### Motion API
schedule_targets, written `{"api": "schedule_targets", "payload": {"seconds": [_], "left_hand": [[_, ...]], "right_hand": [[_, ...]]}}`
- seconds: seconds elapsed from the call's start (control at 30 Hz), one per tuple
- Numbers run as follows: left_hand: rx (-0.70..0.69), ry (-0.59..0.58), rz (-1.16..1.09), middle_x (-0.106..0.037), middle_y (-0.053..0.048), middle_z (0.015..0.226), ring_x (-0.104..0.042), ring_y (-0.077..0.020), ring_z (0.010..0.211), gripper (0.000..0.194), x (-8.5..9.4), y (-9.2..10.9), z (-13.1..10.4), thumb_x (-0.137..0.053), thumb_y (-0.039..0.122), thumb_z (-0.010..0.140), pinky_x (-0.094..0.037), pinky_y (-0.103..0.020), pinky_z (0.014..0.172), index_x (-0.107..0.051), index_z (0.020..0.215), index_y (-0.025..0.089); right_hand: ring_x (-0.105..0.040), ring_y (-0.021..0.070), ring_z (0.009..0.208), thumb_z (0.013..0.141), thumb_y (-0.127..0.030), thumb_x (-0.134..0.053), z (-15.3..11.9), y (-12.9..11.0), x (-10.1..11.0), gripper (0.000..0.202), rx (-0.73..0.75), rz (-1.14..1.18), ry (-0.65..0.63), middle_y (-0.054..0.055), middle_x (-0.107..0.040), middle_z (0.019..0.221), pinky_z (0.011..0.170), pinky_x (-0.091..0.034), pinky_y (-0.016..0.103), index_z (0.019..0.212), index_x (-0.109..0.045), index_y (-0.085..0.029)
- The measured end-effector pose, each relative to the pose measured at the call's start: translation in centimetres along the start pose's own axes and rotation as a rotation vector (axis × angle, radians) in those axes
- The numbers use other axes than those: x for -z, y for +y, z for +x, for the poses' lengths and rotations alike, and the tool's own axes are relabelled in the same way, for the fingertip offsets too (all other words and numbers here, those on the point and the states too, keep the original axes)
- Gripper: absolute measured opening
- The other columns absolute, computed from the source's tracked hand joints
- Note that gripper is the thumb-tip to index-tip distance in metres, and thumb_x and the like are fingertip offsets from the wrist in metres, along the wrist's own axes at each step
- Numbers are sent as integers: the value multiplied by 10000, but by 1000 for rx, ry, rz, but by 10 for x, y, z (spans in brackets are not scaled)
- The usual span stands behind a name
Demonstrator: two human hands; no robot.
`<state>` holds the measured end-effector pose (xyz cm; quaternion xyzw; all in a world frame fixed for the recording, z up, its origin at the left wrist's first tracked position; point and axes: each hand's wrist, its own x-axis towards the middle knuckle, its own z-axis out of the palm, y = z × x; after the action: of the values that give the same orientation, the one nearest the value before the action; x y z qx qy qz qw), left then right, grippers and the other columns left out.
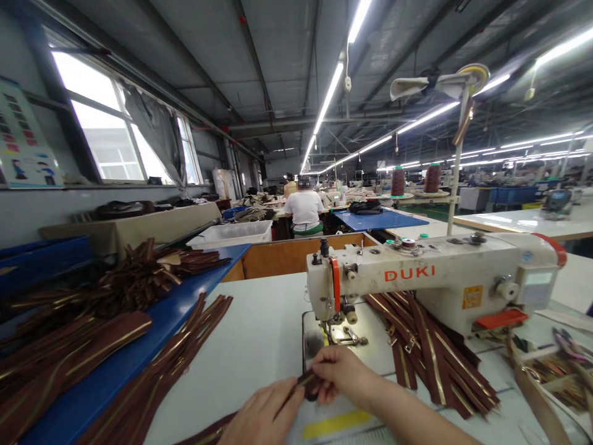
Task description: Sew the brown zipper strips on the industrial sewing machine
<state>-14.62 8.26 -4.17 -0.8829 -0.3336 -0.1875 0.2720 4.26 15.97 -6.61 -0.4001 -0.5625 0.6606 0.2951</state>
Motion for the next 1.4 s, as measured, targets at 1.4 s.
{"api": "schedule_targets", "payload": {"seconds": [1.4], "left_hand": [[504, -76, -708, -651, -35, 836, -602, -178, 815, 232, -36, 11, 48, -465, 154, 850, -523, -302, 755, -691, 839, 205]], "right_hand": [[-543, 148, 774, 780, -100, -613, -27, -6, 40, 113, 485, -874, 299, 6, -586, 719, 690, -385, 236, 704, -656, -171]]}}
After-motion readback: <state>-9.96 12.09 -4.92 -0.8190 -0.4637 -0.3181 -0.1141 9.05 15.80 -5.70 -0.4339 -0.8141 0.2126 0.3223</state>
